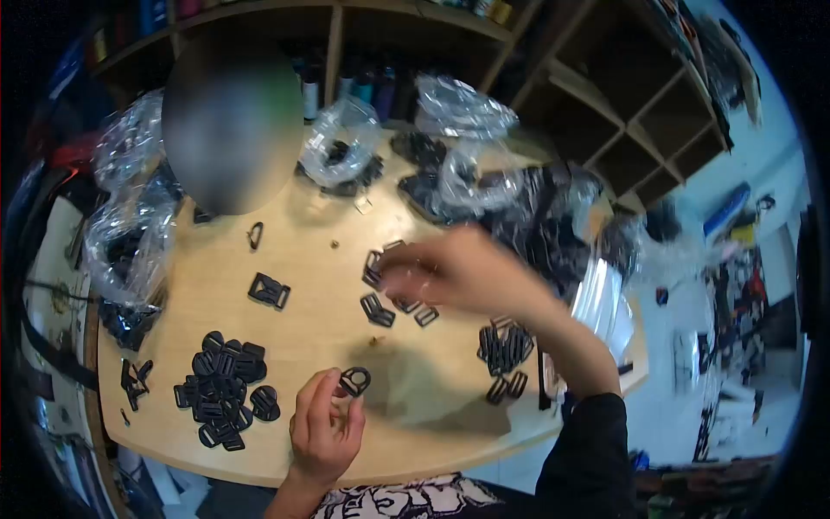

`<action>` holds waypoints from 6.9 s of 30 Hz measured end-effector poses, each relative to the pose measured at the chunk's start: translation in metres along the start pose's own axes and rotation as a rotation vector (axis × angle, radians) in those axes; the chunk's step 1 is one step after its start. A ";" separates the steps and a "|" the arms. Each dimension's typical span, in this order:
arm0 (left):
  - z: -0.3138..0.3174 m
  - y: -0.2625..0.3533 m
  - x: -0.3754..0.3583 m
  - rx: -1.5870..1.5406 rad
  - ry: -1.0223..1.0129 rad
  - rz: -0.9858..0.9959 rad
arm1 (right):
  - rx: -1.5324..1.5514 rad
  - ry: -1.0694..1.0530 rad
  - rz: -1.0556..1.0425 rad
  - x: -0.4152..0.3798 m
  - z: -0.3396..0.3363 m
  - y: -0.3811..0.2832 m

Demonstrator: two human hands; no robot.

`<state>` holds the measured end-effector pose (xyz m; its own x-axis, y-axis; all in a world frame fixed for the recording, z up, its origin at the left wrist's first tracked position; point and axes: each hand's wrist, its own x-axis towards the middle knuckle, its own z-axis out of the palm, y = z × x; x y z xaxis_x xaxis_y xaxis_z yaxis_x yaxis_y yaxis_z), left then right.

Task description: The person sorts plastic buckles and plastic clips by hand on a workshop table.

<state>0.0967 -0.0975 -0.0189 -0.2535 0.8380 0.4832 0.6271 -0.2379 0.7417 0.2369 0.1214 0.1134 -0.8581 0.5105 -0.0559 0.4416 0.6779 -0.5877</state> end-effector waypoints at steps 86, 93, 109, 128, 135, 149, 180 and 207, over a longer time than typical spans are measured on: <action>0.001 0.002 0.004 0.166 -0.281 -0.037 | 0.679 0.526 0.717 -0.135 -0.098 0.240; 0.003 0.003 0.004 0.118 -0.307 -0.019 | 0.383 0.443 0.768 -0.134 -0.092 0.231; 0.003 0.005 0.005 0.165 -0.330 -0.035 | 0.981 0.791 0.601 -0.150 -0.076 0.218; -0.001 0.022 0.030 -1.792 -0.060 -1.318 | 0.287 -0.261 -0.024 -0.033 0.089 -0.037; 0.009 0.007 0.021 -1.817 0.064 -1.348 | -0.118 -0.141 -0.014 -0.038 0.128 -0.060; 0.017 0.003 0.015 -1.748 0.026 -1.339 | -0.081 -0.034 -0.082 -0.058 0.113 -0.066; 0.019 -0.013 0.027 -1.660 -0.555 -1.271 | 0.364 0.178 0.006 -0.056 0.116 -0.010; -0.029 -0.029 0.016 -1.895 -0.159 -1.295 | 0.639 0.192 0.211 -0.068 0.115 -0.031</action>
<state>0.0525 -0.0914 -0.0193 0.2862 0.8706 -0.4003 -0.9477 0.3187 0.0155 0.2519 0.0048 0.0428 -0.6833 0.7215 -0.1118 0.3026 0.1405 -0.9427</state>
